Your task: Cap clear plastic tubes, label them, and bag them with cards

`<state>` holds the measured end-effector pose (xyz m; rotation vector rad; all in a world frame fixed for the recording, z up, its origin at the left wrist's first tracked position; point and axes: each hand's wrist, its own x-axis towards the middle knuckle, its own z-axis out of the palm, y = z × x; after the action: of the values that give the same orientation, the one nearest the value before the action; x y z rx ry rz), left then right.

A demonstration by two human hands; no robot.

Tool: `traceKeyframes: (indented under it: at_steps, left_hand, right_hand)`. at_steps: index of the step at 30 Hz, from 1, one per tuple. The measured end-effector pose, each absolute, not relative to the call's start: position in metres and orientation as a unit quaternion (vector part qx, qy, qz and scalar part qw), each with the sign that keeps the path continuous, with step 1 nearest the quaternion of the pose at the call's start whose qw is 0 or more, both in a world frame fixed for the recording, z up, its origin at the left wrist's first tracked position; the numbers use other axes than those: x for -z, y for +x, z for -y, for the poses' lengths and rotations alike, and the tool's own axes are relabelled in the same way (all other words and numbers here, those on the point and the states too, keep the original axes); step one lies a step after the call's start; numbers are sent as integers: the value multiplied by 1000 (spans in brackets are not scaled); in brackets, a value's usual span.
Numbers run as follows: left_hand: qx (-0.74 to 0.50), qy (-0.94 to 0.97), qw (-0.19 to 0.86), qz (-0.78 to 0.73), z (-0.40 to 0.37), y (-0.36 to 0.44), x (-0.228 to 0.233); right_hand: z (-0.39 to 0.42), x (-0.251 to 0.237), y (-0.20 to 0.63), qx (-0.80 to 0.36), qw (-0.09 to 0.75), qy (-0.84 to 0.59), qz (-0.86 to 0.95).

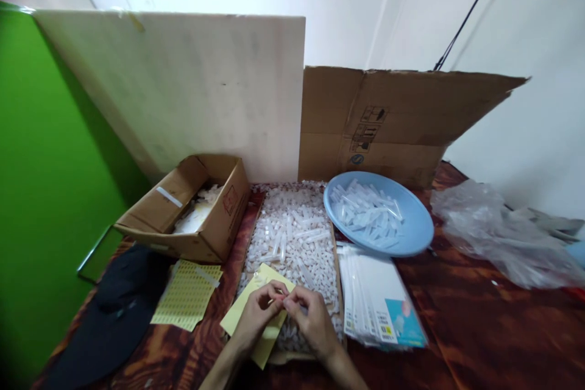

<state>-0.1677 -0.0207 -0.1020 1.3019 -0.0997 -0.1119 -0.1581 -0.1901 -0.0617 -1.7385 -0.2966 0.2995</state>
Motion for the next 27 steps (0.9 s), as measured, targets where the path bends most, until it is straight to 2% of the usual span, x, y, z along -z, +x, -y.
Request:
traceKeyframes:
  at_steps: [4,7,9,12,20,27]
  left_hand:
    - [50,689,717,97,5,-155,88]
    - [8,827,547,128,-12,-128,78]
    - [-38,914,396,80,-20,-105,73]
    - [-67,958,279,8,-23,-71,72]
    - [-23,982,187,10,-10,-42,79]
    - [-14,985,170,30,-16,-63,79]
  right_hand:
    - [187,54,-154,-106,640,-752,118]
    - [181,50,-149,-66,679,-728,68]
    - [178,48,-146,-40,698,-714,44]
    - [177,46,-144,-14,713,-699,47]
    - [184,26,-147,15,736,-672,79]
    - [194,45,-147,5,748,-660,70]
